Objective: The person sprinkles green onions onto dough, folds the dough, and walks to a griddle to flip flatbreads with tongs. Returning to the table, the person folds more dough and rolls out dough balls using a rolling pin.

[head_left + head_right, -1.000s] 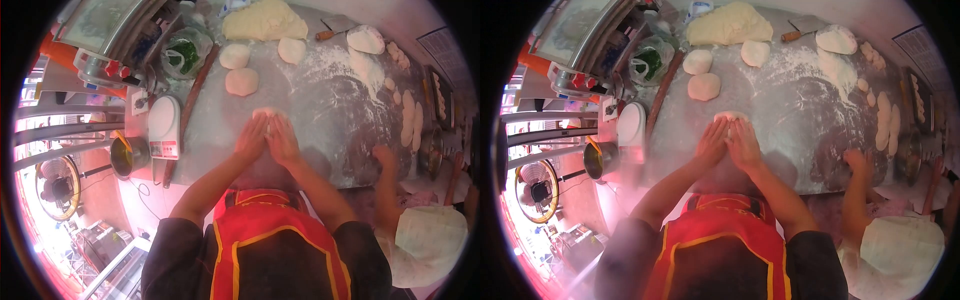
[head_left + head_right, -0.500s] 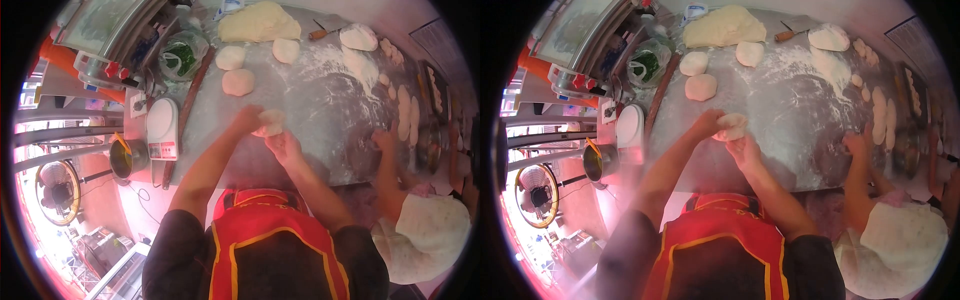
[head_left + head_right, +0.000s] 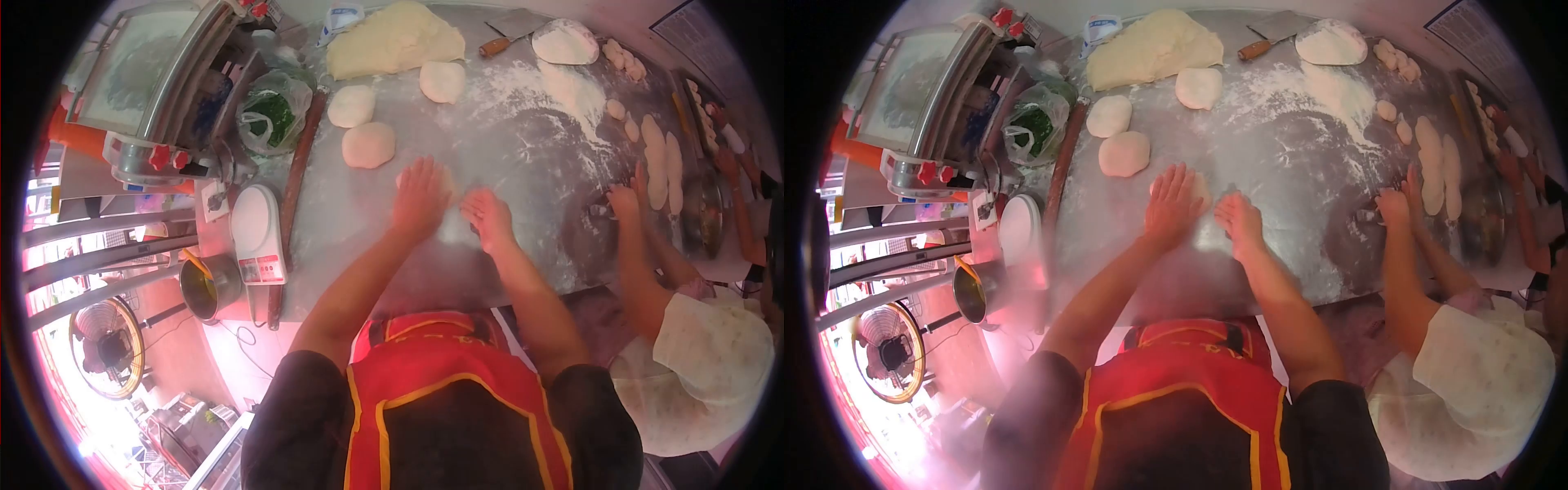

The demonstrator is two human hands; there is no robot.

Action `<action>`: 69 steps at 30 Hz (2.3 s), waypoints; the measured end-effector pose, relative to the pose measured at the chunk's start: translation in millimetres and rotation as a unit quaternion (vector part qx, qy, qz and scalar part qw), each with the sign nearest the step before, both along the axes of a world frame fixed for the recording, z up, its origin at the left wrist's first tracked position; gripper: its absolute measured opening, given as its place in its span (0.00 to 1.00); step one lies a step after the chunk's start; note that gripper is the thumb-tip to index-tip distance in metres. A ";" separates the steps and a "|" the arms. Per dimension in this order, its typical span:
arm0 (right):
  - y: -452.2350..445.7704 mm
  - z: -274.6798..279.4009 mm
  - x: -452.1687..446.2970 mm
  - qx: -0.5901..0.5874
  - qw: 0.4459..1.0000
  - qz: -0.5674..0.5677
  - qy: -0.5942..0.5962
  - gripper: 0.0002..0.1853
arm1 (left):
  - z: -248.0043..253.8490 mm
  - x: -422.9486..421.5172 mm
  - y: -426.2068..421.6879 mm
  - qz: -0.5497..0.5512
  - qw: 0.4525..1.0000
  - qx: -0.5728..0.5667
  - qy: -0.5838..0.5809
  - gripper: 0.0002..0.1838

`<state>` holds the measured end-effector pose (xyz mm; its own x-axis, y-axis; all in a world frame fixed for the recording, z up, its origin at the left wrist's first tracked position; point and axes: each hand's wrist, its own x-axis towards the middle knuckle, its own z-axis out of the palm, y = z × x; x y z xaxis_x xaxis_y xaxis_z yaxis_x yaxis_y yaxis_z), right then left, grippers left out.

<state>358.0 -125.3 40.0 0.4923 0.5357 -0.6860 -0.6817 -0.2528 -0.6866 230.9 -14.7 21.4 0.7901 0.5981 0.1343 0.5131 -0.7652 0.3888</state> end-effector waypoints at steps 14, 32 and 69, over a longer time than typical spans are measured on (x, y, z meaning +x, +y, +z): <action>25.2 -7.9 12.6 -0.051 0.996 0.070 0.019 0.35 | -8.7 -0.9 -2.6 0.008 1.000 -0.011 -0.012 0.35; 93.3 -57.6 17.0 -0.177 0.926 0.183 -0.280 0.36 | -11.4 0.0 -6.5 0.019 0.999 0.013 0.022 0.34; 73.6 -47.6 -24.7 0.095 0.580 0.350 -0.729 0.27 | -13.5 -43.6 1.0 0.285 0.594 -0.667 -0.347 0.17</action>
